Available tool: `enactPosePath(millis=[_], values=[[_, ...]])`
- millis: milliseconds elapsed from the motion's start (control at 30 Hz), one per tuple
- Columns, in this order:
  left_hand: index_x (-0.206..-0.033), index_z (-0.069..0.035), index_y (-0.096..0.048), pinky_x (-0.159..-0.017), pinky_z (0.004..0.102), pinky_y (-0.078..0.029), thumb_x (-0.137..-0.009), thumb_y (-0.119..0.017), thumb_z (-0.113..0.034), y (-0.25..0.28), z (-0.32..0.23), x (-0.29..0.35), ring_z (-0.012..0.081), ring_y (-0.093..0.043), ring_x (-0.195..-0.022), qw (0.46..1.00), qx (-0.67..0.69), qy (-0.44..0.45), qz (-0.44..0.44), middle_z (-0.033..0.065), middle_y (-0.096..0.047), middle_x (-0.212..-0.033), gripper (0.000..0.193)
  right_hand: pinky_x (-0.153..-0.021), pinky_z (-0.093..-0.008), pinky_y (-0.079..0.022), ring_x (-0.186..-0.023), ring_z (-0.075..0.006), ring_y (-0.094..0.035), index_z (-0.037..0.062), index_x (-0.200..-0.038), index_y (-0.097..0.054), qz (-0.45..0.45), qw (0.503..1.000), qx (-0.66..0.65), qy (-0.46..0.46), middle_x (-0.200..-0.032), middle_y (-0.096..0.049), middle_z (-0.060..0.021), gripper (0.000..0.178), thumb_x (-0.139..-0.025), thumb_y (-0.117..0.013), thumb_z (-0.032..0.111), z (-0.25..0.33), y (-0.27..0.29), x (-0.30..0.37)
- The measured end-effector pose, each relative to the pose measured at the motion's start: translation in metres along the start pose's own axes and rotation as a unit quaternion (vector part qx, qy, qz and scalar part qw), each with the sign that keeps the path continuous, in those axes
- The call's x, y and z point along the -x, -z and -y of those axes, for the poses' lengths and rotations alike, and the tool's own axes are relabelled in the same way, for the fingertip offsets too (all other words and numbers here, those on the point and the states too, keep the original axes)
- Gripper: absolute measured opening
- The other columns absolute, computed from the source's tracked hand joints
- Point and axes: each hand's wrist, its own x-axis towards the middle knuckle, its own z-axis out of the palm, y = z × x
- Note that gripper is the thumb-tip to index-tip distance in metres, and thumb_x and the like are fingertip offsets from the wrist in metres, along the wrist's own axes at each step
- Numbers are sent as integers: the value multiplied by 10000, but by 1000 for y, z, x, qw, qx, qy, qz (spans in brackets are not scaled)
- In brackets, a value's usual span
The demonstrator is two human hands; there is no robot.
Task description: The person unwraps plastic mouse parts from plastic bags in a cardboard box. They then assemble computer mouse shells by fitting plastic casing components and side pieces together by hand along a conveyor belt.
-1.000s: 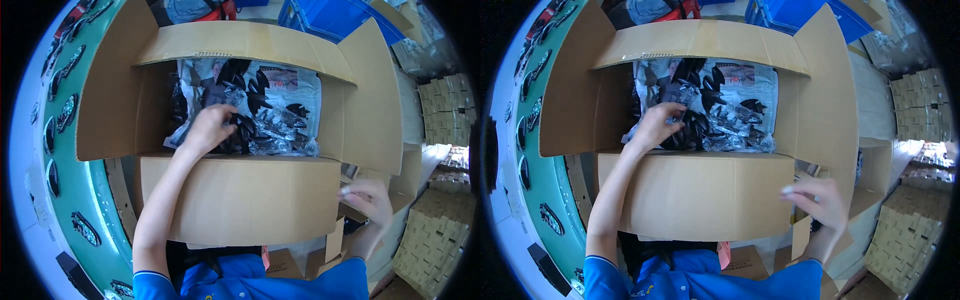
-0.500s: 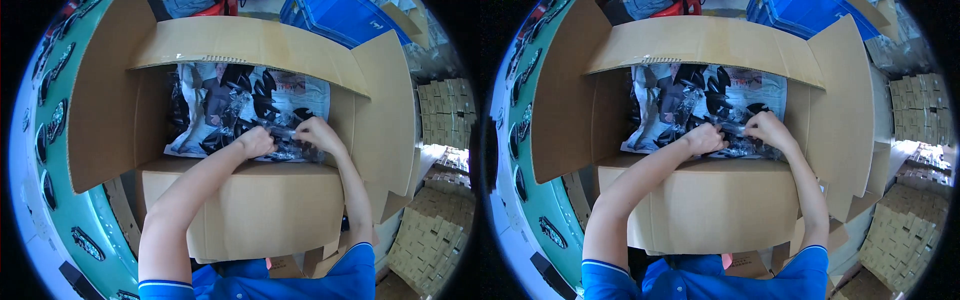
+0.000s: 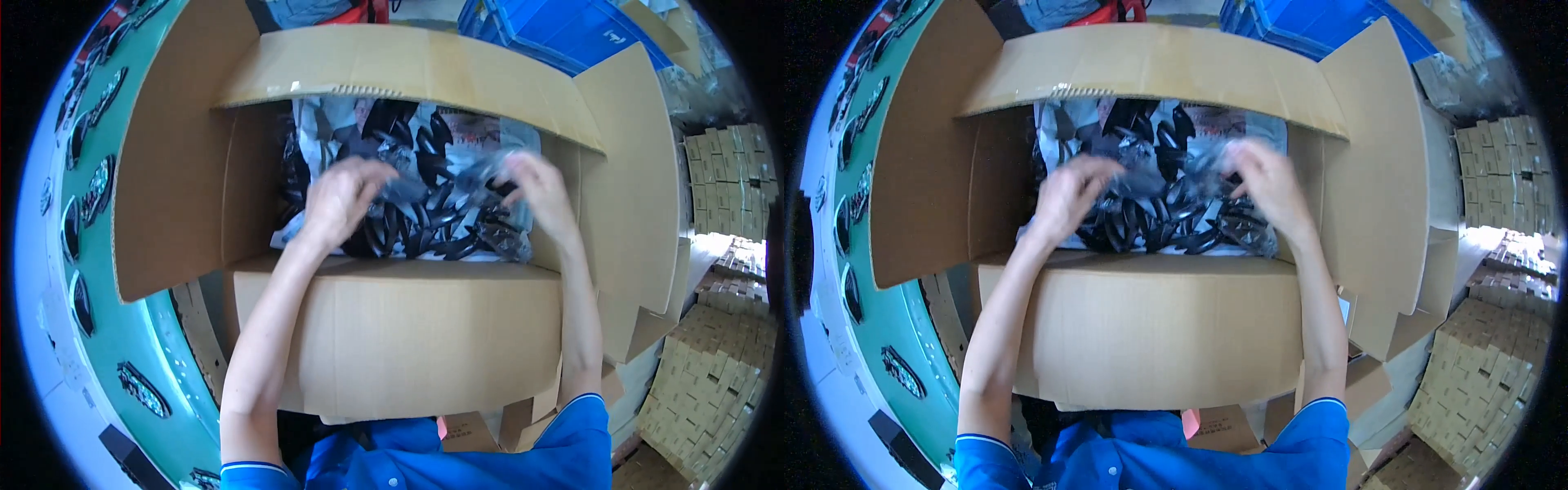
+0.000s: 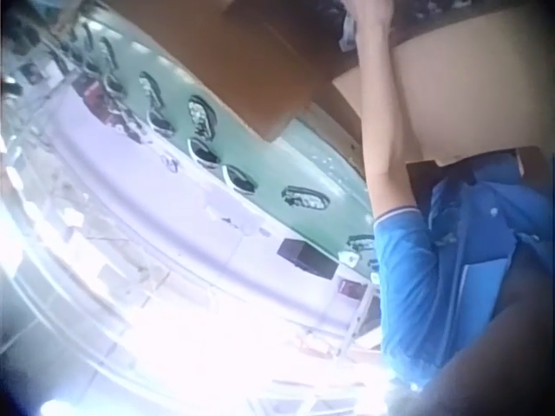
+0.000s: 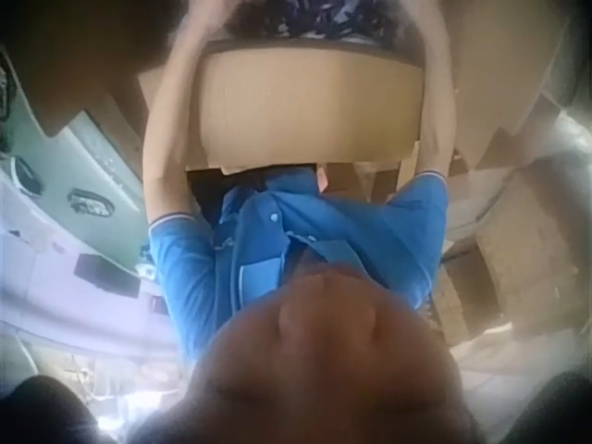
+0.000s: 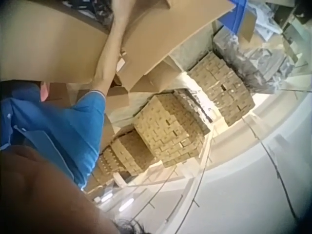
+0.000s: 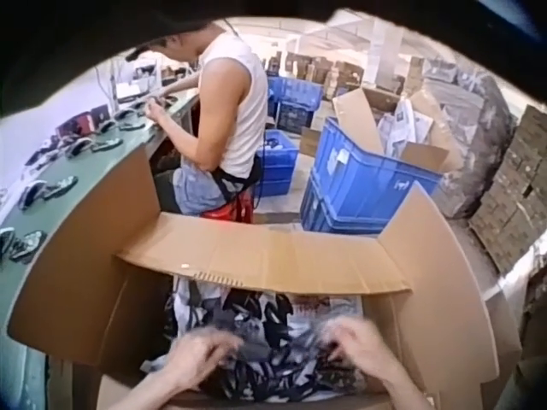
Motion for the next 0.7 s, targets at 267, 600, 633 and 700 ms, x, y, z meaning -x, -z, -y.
enactPosePath(millis=[267,600,633,700], values=[[-1249,-138,-481,-913,424,-436,-668,-692,-22,11,-4,-13,361,-470,-1043,985,-167,-14,-43,131,-503,-1151,629,-671,-291,-552,-874,-137,-583,-40,-965,-613,65,987,-142,-46,-976,-580,-63,327,-915,-561,279,-2,6,-12],[-822,-105,-630,-759,321,-487,-697,-622,-112,-57,31,-31,213,-563,-943,919,-365,-122,84,49,-643,-879,126,-770,-344,-502,-922,-250,-648,6,-1113,-586,-67,946,315,46,-997,-657,-170,432,-872,-586,364,-57,-2,-63],[-822,-105,-630,-759,321,-487,-697,-622,-112,-55,30,-33,213,-563,-943,920,-364,-122,84,49,-643,-879,126,-800,-355,-490,-931,-272,-644,15,-1098,-597,-64,946,315,48,-986,-656,-182,409,-858,-602,346,-66,2,-60],[-825,-110,-653,-750,287,-494,-719,-597,-79,-47,28,-33,191,-587,-881,949,-286,-123,44,58,-655,-830,124,-814,-383,-483,-923,-316,-635,52,-1044,-632,-20,961,275,22,-956,-661,-172,313,-825,-634,276,-67,6,-53]])
